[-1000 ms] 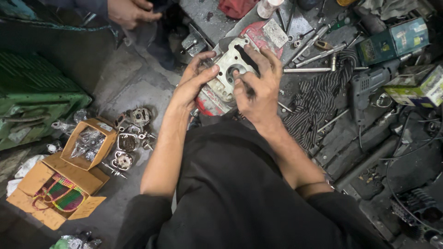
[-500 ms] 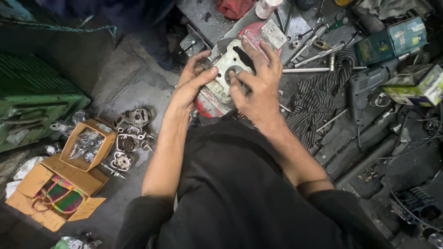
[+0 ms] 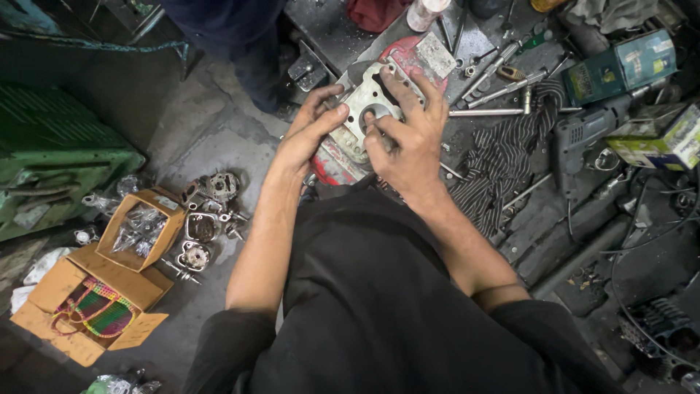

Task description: The person works on a motorcycle cylinder head clamped in a bench vise, using a socket wrench to loosen and tighten fasteners. They handle small valve components by hand, fit parts into the head, and pass parts to a coworker while continuing assembly steps.

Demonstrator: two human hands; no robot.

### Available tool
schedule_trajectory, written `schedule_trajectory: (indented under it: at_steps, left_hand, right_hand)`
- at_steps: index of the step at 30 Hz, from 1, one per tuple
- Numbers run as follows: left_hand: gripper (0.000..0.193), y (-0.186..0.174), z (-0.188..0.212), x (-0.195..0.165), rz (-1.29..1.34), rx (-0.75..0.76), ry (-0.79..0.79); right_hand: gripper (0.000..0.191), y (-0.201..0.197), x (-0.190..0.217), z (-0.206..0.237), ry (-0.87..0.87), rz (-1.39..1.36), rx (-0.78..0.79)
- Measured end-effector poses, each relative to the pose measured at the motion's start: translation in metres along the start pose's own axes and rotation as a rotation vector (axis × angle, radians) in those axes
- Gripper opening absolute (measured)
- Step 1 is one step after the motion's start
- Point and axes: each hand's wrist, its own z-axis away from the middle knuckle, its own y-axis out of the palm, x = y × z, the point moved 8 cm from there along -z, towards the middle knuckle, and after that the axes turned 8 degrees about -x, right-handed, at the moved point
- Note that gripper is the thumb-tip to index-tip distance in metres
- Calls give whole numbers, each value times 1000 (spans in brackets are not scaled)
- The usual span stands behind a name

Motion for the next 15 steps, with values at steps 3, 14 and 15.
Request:
schedule_trajectory:
  at_steps: [3,14,15]
  left_hand:
    - [63,-1,1,-1,-24,-21,18]
    - [71,5,3,-8,64,22,-1]
    - [71,4,3,-8,66,22,-1]
  right_hand:
    - [11,-2,-1,-3,0,21,-24]
    - [7,-16,1,0,20,-60,-3]
    - [8,-16,2,0,28,-81,-5]
